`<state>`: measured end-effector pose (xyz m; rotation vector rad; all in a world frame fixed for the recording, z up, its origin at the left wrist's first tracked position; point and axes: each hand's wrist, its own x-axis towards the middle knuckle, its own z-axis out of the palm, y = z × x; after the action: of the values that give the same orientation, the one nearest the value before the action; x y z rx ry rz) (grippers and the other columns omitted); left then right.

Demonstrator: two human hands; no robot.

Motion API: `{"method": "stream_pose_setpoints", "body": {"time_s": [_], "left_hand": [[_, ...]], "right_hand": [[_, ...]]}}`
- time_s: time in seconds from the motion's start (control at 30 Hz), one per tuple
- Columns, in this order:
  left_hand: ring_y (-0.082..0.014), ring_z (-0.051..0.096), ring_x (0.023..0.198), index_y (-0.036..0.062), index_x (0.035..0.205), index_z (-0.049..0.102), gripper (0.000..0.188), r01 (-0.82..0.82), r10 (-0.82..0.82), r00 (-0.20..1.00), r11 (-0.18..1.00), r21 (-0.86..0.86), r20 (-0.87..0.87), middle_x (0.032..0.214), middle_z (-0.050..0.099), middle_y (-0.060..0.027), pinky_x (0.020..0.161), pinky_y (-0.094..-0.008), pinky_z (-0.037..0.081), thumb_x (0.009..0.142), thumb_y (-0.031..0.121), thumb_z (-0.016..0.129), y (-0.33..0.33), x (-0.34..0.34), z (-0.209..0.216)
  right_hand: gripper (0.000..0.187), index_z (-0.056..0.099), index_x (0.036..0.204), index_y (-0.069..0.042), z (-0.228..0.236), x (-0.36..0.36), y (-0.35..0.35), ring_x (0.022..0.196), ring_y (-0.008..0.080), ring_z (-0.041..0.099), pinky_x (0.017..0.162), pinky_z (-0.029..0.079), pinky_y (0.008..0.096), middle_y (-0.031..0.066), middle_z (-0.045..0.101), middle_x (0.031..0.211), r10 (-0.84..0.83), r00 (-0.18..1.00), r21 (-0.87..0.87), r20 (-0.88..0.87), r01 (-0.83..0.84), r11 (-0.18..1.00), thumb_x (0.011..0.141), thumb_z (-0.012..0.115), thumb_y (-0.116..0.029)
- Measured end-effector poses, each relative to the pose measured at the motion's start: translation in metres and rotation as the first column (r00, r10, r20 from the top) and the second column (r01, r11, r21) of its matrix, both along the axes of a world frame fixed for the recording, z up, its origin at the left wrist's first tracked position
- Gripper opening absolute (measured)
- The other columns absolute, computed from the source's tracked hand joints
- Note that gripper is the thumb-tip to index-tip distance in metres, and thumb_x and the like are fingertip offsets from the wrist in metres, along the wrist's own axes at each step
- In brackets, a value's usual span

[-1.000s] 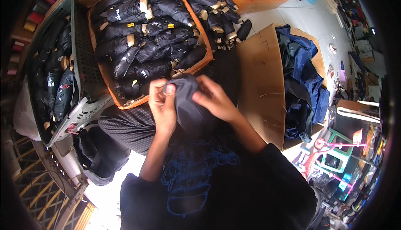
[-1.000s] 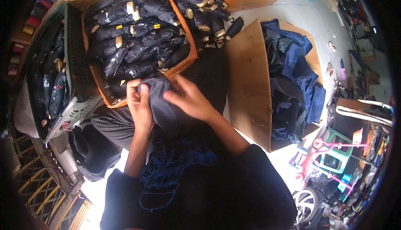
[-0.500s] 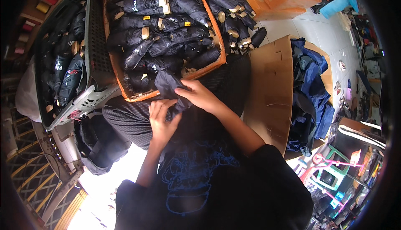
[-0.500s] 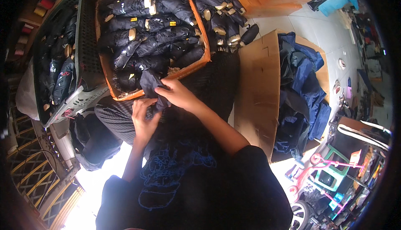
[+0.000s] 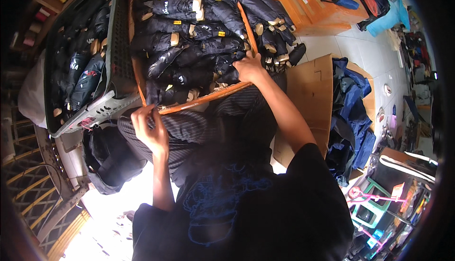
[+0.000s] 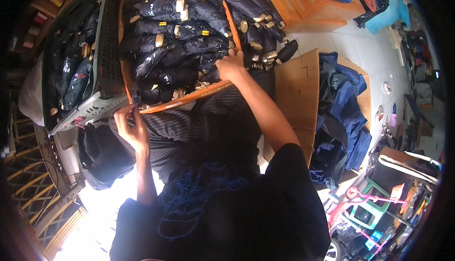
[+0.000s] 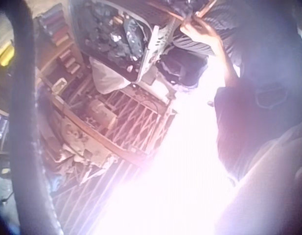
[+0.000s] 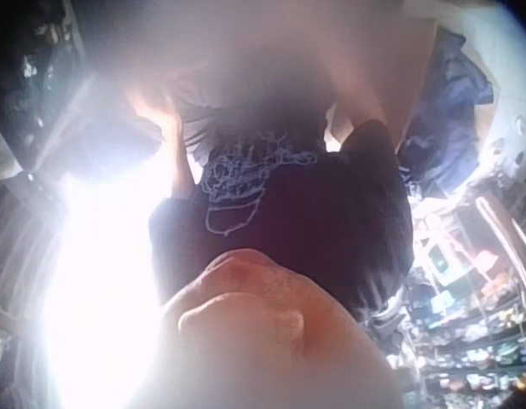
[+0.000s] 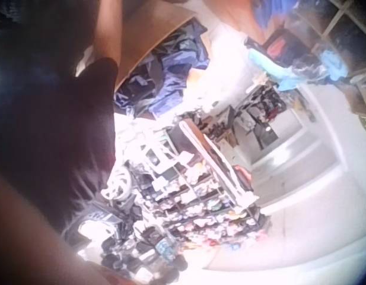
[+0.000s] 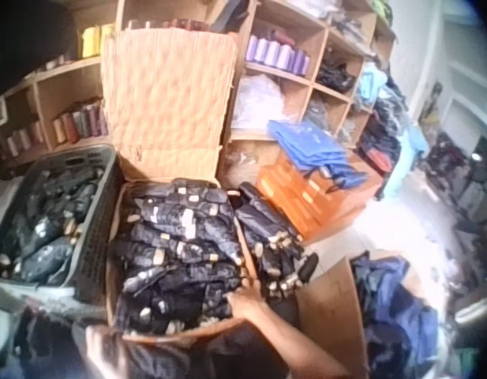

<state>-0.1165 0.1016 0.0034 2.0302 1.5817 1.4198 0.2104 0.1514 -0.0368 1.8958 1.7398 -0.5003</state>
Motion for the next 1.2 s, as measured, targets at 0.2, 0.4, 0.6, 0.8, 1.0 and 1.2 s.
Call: {"method": "stream_pose_setpoints", "body": {"time_s": [0.2, 0.4, 0.6, 0.8, 1.0, 1.2], "left_hand": [[-0.0262, 0.054, 0.099, 0.0104, 0.095, 0.068, 0.034, 0.213, -0.302, 0.911, 0.928, -0.306, -0.280, 0.099, 0.063, -0.0039, 0.088, -0.0406, 0.041, 0.064, 0.016, 0.081, 0.005, 0.000, -0.022], [-0.0237, 0.054, 0.100, 0.0099, 0.090, 0.070, 0.028, 0.184, -0.278, 0.912, 0.935, -0.305, -0.301, 0.099, 0.063, -0.0022, 0.089, -0.0400, 0.041, 0.071, 0.028, 0.081, -0.006, 0.003, -0.022], [-0.0230, 0.053, 0.099, 0.0109, 0.086, 0.071, 0.018, 0.178, -0.260, 0.919, 0.945, -0.276, -0.297, 0.097, 0.063, 0.0003, 0.085, -0.0406, 0.040, 0.076, 0.024, 0.077, -0.007, 0.003, -0.031], [-0.0241, 0.055, 0.092, 0.0073, 0.083, 0.067, 0.006, 0.160, -0.235, 0.933, 0.949, -0.272, -0.273, 0.090, 0.061, -0.0030, 0.080, -0.0379, 0.041, 0.081, 0.010, 0.071, -0.004, 0.012, -0.026], [-0.0296, 0.058, 0.076, -0.0002, 0.086, 0.058, 0.006, 0.223, -0.224, 0.975, 0.968, -0.119, 0.006, 0.085, 0.057, -0.0129, 0.067, -0.0387, 0.047, 0.085, -0.002, 0.064, 0.006, 0.031, -0.017], [-0.0306, 0.061, 0.075, -0.0005, 0.085, 0.059, 0.008, 0.417, -0.418, 0.908, 0.888, -0.193, 0.038, 0.085, 0.060, -0.0111, 0.064, -0.0388, 0.049, 0.086, 0.003, 0.066, 0.012, 0.068, -0.024]], "right_hand": [[0.058, 0.063, 0.121, -0.018, 0.021, 0.008, 0.032, 0.131, 0.0339, 0.036, 0.103, 0.030, 0.0569, 0.0110, 0.059, 0.126, 0.021, 0.997, -0.205, -0.073, -0.036, 0.978, 0.066, 0.080, -0.029], [0.052, 0.064, 0.108, -0.010, 0.069, 0.019, 0.013, 0.114, 0.0350, 0.052, 0.097, 0.042, 0.0420, 0.0165, 0.061, 0.114, -0.034, 0.881, 0.143, -0.473, 0.115, 0.983, 0.062, 0.081, -0.027], [0.059, 0.054, 0.118, -0.008, 0.069, 0.045, -0.020, 0.099, 0.0149, 0.057, 0.088, 0.045, 0.0286, 0.0037, 0.058, 0.106, 0.256, 0.152, 0.290, -0.955, 0.665, 0.688, 0.067, 0.082, -0.008], [0.080, 0.044, 0.136, -0.005, 0.047, 0.038, -0.070, 0.092, 0.0237, 0.051, 0.080, 0.043, 0.0411, 0.0071, 0.055, 0.097, 0.433, -0.774, -0.418, -0.462, 0.621, 0.663, 0.087, 0.044, -0.069], [0.072, 0.044, 0.131, -0.004, 0.031, 0.012, -0.126, 0.071, 0.0225, 0.052, 0.054, 0.048, 0.0392, 0.0118, 0.048, 0.094, 0.120, -0.962, -0.582, -0.245, 0.245, 0.775, 0.093, 0.037, -0.064], [0.068, 0.037, 0.140, -0.006, 0.041, -0.049, -0.161, 0.081, 0.0270, 0.056, 0.059, 0.054, 0.0458, 0.0165, 0.051, 0.100, -0.170, -0.952, -0.749, -0.256, 0.084, 0.657, 0.092, 0.041, -0.054]]}}
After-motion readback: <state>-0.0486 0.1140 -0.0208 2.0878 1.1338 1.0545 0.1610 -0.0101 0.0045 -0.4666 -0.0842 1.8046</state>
